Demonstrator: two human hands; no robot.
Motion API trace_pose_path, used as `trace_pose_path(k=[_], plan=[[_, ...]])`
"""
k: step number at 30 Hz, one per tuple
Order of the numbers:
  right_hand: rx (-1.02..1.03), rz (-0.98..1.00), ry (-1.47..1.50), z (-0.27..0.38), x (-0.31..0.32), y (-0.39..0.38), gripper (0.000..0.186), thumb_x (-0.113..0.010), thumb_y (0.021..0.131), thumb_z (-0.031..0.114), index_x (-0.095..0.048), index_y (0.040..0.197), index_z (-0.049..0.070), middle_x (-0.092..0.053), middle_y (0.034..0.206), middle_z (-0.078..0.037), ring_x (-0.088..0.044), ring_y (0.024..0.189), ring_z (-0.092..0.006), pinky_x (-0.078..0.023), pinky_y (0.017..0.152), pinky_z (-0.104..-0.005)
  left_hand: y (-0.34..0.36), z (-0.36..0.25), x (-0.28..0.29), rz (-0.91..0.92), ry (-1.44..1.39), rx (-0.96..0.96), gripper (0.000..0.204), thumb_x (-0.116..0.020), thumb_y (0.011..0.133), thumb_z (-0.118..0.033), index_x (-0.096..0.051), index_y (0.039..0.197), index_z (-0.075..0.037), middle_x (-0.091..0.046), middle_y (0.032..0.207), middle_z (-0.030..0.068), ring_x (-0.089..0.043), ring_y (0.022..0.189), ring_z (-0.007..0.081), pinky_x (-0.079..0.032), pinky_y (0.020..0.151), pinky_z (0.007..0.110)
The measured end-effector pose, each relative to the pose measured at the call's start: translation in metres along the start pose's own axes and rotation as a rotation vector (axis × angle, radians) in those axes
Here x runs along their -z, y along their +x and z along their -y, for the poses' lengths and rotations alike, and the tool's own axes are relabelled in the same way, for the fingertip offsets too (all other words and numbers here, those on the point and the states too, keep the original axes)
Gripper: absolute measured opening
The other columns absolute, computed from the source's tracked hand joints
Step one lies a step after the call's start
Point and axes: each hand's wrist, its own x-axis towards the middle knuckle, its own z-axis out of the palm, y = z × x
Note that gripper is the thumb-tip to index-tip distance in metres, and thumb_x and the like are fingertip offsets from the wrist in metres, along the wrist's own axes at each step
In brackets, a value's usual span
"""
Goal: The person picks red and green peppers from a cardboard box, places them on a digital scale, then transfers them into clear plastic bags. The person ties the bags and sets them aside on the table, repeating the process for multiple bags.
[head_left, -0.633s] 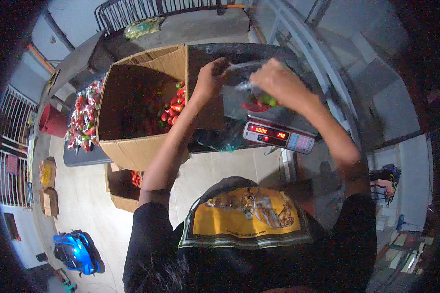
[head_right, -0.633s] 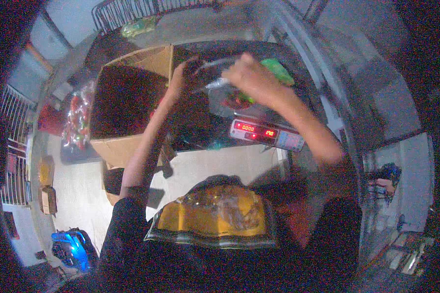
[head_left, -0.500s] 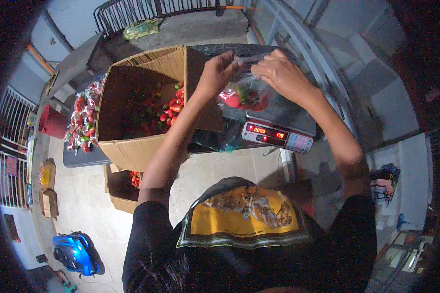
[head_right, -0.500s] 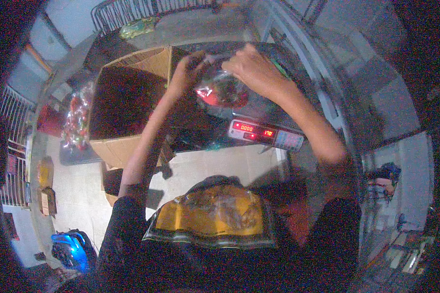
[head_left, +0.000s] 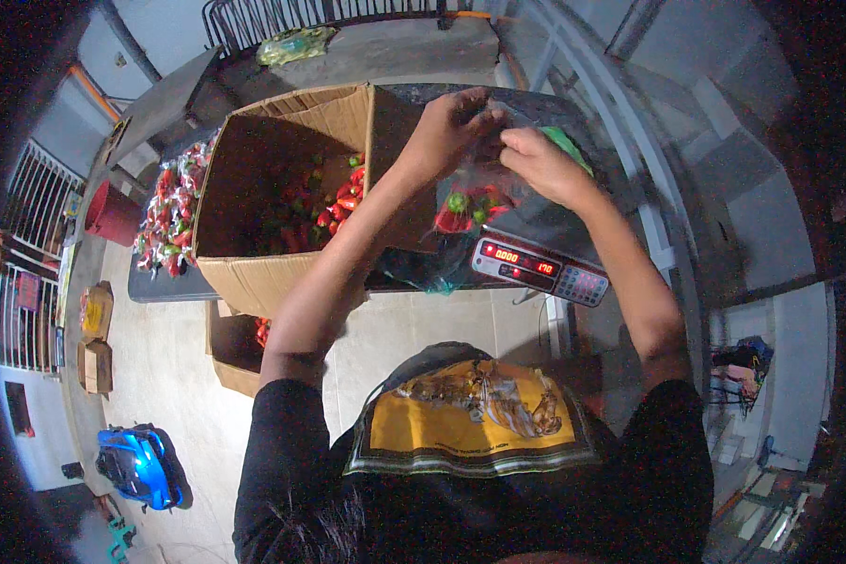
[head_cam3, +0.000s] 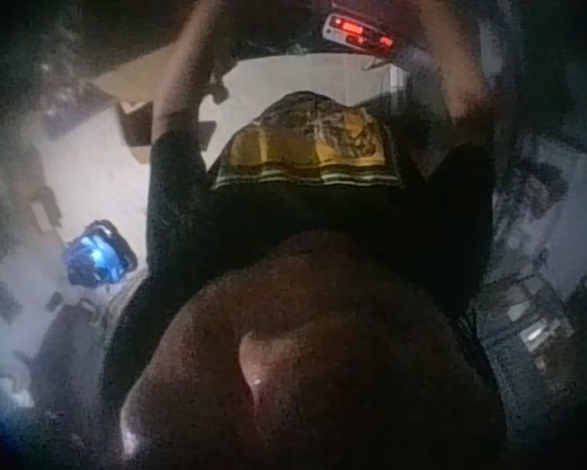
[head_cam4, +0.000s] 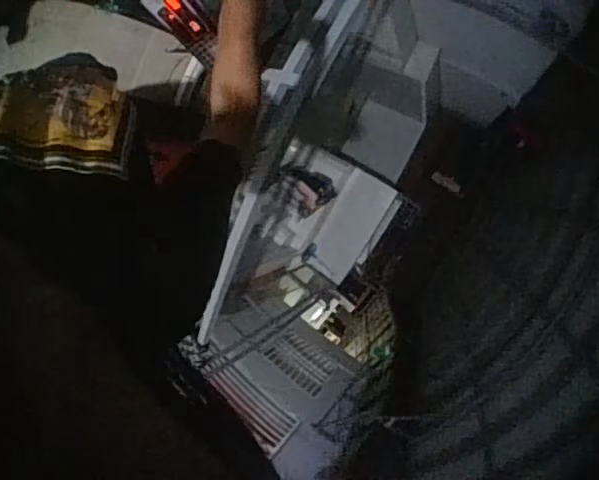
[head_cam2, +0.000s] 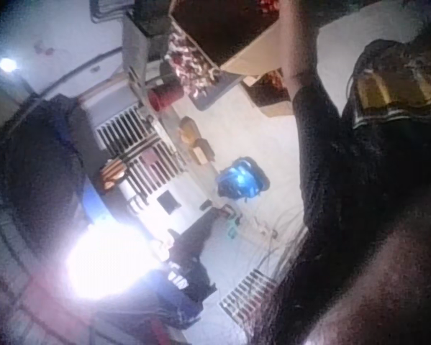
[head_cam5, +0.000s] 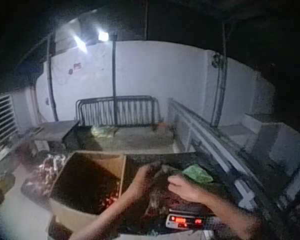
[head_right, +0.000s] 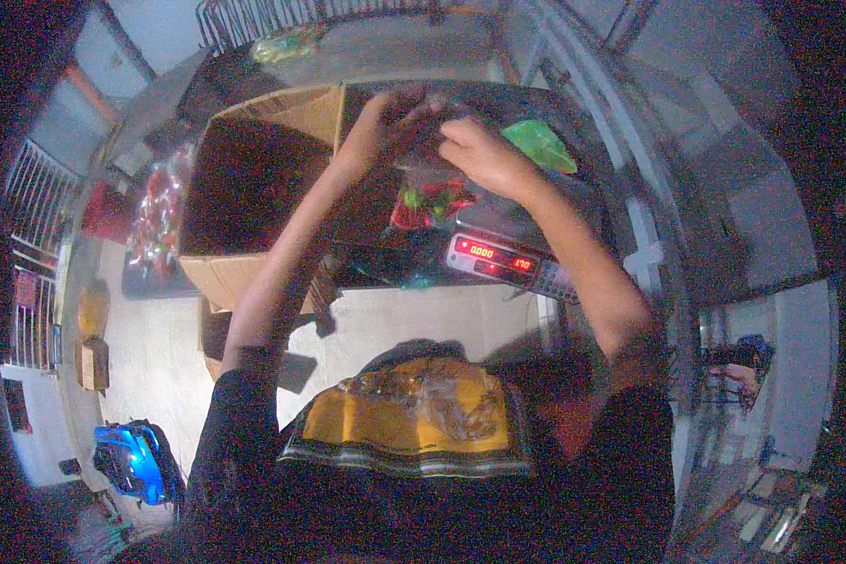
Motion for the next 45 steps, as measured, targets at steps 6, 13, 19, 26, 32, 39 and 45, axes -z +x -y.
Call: trace_pose_path(k=[6,13,19,26,32,39,45], plan=[[0.067,0.191,-0.685,0.016,-0.02,0.018,0.024,-0.052,0.081,0.02,-0.059,0.098,0.005,-0.06,0.099,-0.018,-0.057,0.093,-0.0308,-0.04,0.084,-0.0416,0.002,-0.016,-0.016,-0.061,0.269,-0.155,0.024,-0.059,0.084,-0.017,-0.055,0.092,0.005,-0.062,0.079,0.0192,-0.052,0.066,0.0147,-0.045,0.065,0.031],[0.063,0.362,-0.658,0.01,-0.029,0.023,0.021,-0.053,0.077,0.009,-0.061,0.094,0.001,-0.063,0.094,-0.021,-0.063,0.087,-0.0326,-0.049,0.075,-0.0411,-0.001,0.021,-0.014,-0.114,0.268,-0.081,0.024,-0.058,0.084,-0.015,-0.056,0.097,0.005,-0.063,0.084,0.0185,-0.062,0.074,0.0231,-0.046,0.068,0.031],[0.092,0.034,-0.35,-0.029,-0.042,-0.009,0.024,-0.056,0.078,0.012,-0.06,0.1,0.003,-0.062,0.098,-0.02,-0.059,0.094,-0.0349,-0.047,0.079,-0.0411,-0.004,0.015,-0.008,-0.004,0.259,-0.131,0.021,-0.059,0.083,-0.013,-0.057,0.095,0.004,-0.063,0.084,0.0168,-0.061,0.077,0.0182,-0.045,0.07,0.03],[-0.098,0.355,-0.367,-0.002,0.012,-0.001,0.038,-0.06,0.079,0.017,-0.053,0.115,0.005,-0.055,0.115,-0.019,-0.051,0.107,-0.0321,-0.04,0.09,-0.0386,-0.003,-0.014,-0.004,-0.047,0.308,-0.058,0.013,-0.055,0.085,-0.008,-0.056,0.09,0.004,-0.062,0.079,0.0079,-0.052,0.071,0.0117,-0.045,0.068,0.027],[0.28,-0.237,-0.549,-0.009,0.036,-0.036,0.02,-0.062,0.074,0.012,-0.062,0.094,0.009,-0.056,0.089,-0.012,-0.05,0.092,-0.0312,-0.038,0.085,-0.0415,0.021,-0.028,0.008,0.002,0.176,-0.087,0.019,-0.054,0.09,-0.017,-0.057,0.088,0.002,-0.058,0.077,0.0013,-0.049,0.076,0.0074,-0.043,0.068,0.026],[0.49,-0.365,-0.517,0.006,0.045,-0.004,0.012,-0.062,0.071,0.008,-0.059,0.083,0.007,-0.055,0.079,-0.009,-0.049,0.079,-0.0266,-0.039,0.075,-0.0369,0.013,-0.032,0.01,0.337,0.289,-0.134,0.033,-0.065,0.082,-0.023,-0.058,0.103,0.0,-0.061,0.08,0.0077,-0.051,0.073,0.0102,-0.043,0.068,0.029],[0.22,-0.633,0.042,-0.012,0.068,-0.018,0.038,-0.069,0.071,0.012,-0.055,0.105,0.005,-0.056,0.096,-0.004,-0.049,0.089,-0.0134,-0.039,0.082,-0.0283,0.024,-0.051,-0.006,0.125,0.413,-0.2,0.027,-0.062,0.085,-0.024,-0.058,0.092,0.002,-0.051,0.065,0.0149,-0.041,0.062,0.0114,-0.041,0.058,0.031]])
